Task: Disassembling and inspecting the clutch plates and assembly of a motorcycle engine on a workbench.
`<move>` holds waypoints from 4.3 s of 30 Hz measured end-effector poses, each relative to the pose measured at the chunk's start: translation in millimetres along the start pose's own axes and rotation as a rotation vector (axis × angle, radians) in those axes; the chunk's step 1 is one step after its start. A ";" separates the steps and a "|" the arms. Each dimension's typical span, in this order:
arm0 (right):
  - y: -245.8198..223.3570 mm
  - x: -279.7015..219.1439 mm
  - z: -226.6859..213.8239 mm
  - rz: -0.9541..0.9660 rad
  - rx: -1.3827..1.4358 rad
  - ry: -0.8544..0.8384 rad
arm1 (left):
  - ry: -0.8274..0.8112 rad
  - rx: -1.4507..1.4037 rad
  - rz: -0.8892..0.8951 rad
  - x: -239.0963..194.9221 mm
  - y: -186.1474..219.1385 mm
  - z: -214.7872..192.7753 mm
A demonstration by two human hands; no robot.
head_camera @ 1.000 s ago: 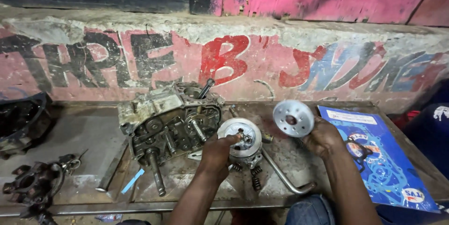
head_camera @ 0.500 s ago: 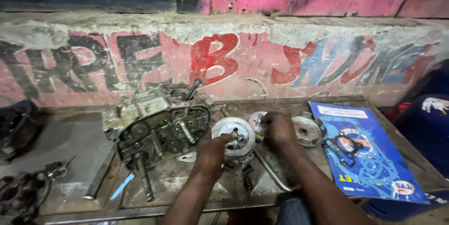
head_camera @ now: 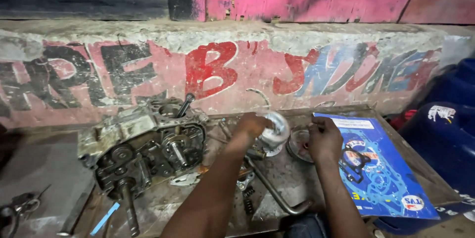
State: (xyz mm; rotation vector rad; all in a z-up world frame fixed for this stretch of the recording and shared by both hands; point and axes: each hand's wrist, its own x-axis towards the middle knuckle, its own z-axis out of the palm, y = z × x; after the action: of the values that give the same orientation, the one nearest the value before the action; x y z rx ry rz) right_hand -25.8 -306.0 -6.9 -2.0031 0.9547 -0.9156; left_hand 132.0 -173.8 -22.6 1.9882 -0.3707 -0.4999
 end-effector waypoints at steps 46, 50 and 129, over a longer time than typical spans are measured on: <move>-115.3 -110.4 13.1 -0.171 0.348 -0.417 | 0.053 -1.406 0.108 -223.9 -17.4 -83.0; -137.6 -160.4 18.9 -0.169 0.445 -0.474 | 0.136 -1.333 0.071 -257.1 -22.2 -108.6; -169.7 -224.5 32.2 -0.513 0.255 -0.508 | 0.266 -0.560 -0.135 -290.3 -24.5 -176.2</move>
State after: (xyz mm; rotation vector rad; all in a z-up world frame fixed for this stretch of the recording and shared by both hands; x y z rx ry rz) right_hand -51.2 -30.5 53.9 -2.1336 0.0385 -0.6815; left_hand -31.2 106.6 80.8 1.5098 0.0705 -0.3657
